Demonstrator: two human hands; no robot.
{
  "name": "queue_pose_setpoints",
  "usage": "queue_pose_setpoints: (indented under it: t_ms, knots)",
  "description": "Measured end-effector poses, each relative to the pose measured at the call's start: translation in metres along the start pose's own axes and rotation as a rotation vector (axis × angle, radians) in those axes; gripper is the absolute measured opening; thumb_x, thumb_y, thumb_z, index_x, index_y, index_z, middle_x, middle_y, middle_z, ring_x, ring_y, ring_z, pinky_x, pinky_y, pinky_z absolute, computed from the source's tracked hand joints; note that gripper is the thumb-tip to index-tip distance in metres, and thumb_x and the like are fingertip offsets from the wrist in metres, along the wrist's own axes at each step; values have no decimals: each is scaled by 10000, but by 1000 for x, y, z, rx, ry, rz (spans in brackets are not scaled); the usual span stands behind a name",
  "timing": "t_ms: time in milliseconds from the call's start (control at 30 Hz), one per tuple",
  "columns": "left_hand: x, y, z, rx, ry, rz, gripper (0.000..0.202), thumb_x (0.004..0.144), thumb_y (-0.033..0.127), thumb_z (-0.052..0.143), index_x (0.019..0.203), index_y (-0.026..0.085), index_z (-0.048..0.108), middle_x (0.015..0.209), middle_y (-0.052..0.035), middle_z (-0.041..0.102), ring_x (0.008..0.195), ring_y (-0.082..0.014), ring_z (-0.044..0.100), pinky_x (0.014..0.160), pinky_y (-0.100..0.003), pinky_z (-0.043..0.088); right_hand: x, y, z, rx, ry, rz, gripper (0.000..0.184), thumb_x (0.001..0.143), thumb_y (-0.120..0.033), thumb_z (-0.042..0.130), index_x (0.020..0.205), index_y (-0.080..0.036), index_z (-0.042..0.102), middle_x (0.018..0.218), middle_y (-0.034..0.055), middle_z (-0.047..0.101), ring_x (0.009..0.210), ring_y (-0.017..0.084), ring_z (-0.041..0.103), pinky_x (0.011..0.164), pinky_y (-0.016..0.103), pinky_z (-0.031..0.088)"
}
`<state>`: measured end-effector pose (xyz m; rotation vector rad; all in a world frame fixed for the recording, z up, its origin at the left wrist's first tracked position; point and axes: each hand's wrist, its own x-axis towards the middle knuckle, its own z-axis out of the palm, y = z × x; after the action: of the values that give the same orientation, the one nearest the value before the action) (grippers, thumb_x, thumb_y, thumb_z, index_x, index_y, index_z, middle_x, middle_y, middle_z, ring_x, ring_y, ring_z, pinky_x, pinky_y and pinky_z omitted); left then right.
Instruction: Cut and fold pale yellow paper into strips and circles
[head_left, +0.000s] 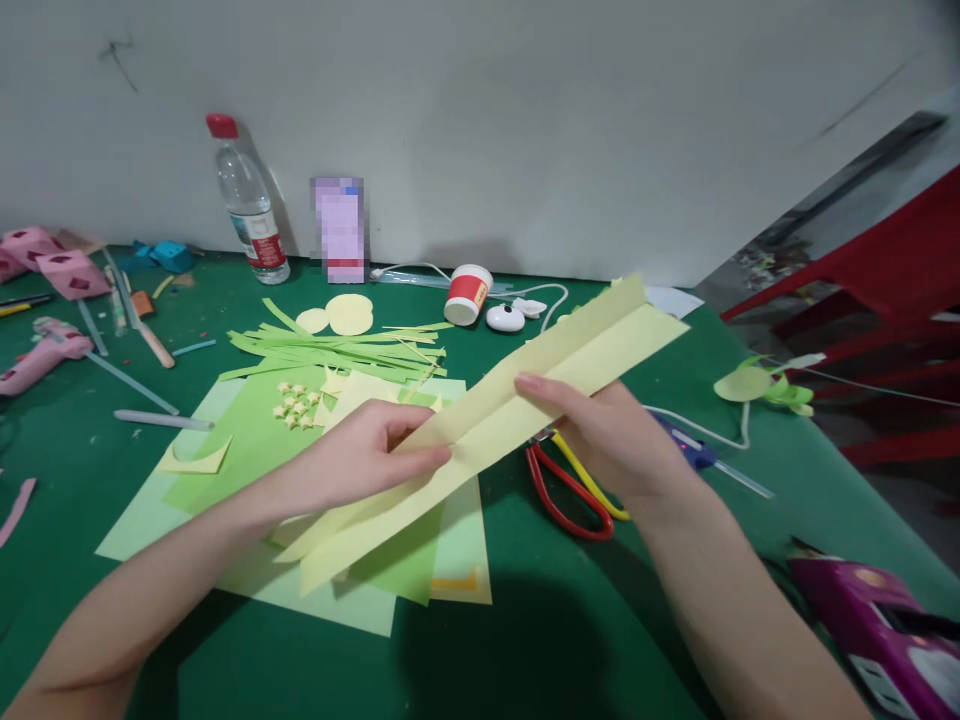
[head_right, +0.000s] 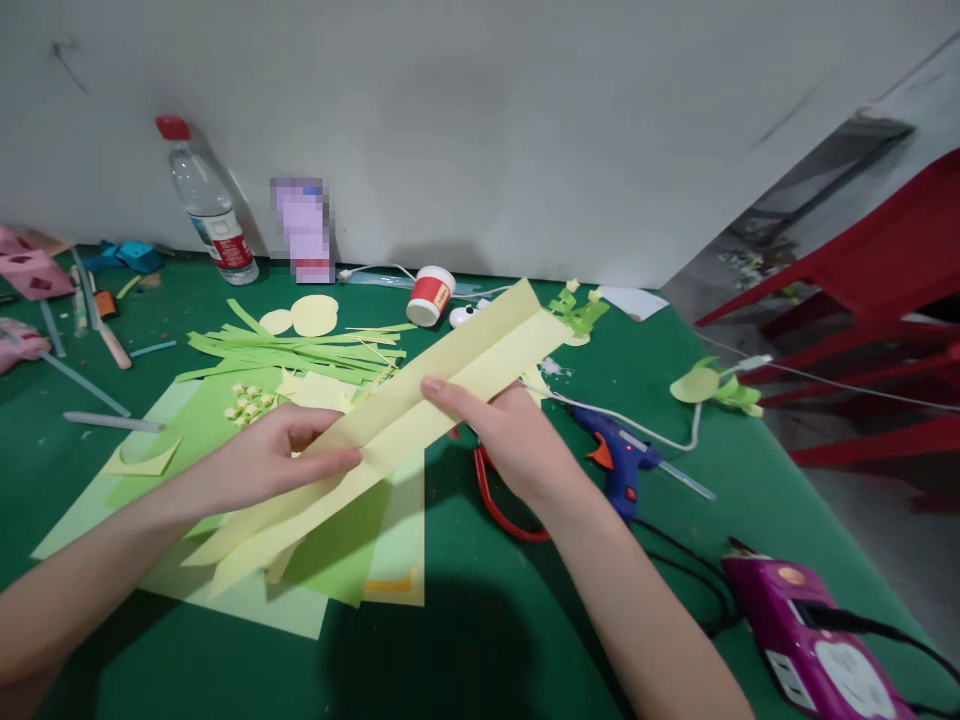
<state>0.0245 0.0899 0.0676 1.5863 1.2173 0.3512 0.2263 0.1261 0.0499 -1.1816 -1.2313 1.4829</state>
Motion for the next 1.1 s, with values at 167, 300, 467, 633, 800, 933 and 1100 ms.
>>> queue_pose_setpoints:
  t_ms: [167, 300, 467, 633, 800, 933, 1100]
  knots:
    - [-11, 4, -21, 318, -5, 95, 350, 825, 413, 430, 579, 164, 446, 537, 47, 357, 477, -78, 352, 446, -198, 262, 9, -14, -37, -85, 88, 28, 189, 538, -362, 747, 598, -206, 659, 637, -11, 639, 544, 113, 549, 461, 212, 456]
    - [-18, 1, -37, 535, 20, 161, 341, 851, 402, 402, 642, 179, 551, 550, 40, 478, 495, -95, 457, 465, -193, 337, 9, -20, -59, -147, 83, 21, 184, 456, -343, 788, 536, -221, 675, 525, -27, 590, 470, 83, 481, 366, 182, 400]
    - [-18, -1, -36, 704, 636, 386, 326, 911, 227, 287, 1165, 166, 481, 1120, -65, 591, 991, -182, 560, 838, -310, 448, -1, -19, -41, -76, 150, -126, 112, 557, -309, 757, 628, -254, 690, 581, -33, 607, 523, 89, 533, 397, 170, 456]
    - [-28, 7, -16, 912, 756, 893, 330, 859, 53, 336, 1098, 192, 516, 1175, -68, 564, 1118, -167, 495, 948, -358, 420, -15, -13, 0, -39, 48, -204, 62, 731, -274, 629, 709, -260, 686, 609, -27, 595, 484, 86, 528, 380, 177, 477]
    - [-26, 8, 4, 967, 632, 1007, 262, 791, 90, 526, 1052, 89, 553, 1069, -113, 632, 1089, -214, 528, 884, -325, 489, -30, -5, 25, 34, -138, -159, 104, 787, -275, 566, 799, -254, 667, 645, -34, 627, 524, 87, 565, 456, 181, 509]
    - [-16, 6, 9, 949, 717, 999, 342, 753, 180, 623, 1072, 90, 541, 1082, -104, 632, 1093, -212, 523, 923, -360, 461, -38, -4, 30, 117, -290, -119, 93, 798, -271, 557, 872, -265, 614, 669, -50, 644, 593, 84, 592, 532, 173, 513]
    - [-15, 5, 7, 887, 731, 934, 306, 760, 235, 624, 1036, 118, 561, 1031, -86, 659, 961, -170, 606, 875, -335, 491, -47, -8, 30, 28, -314, -142, 167, 780, -224, 575, 931, -270, 520, 722, -49, 661, 614, 91, 582, 601, 214, 508]
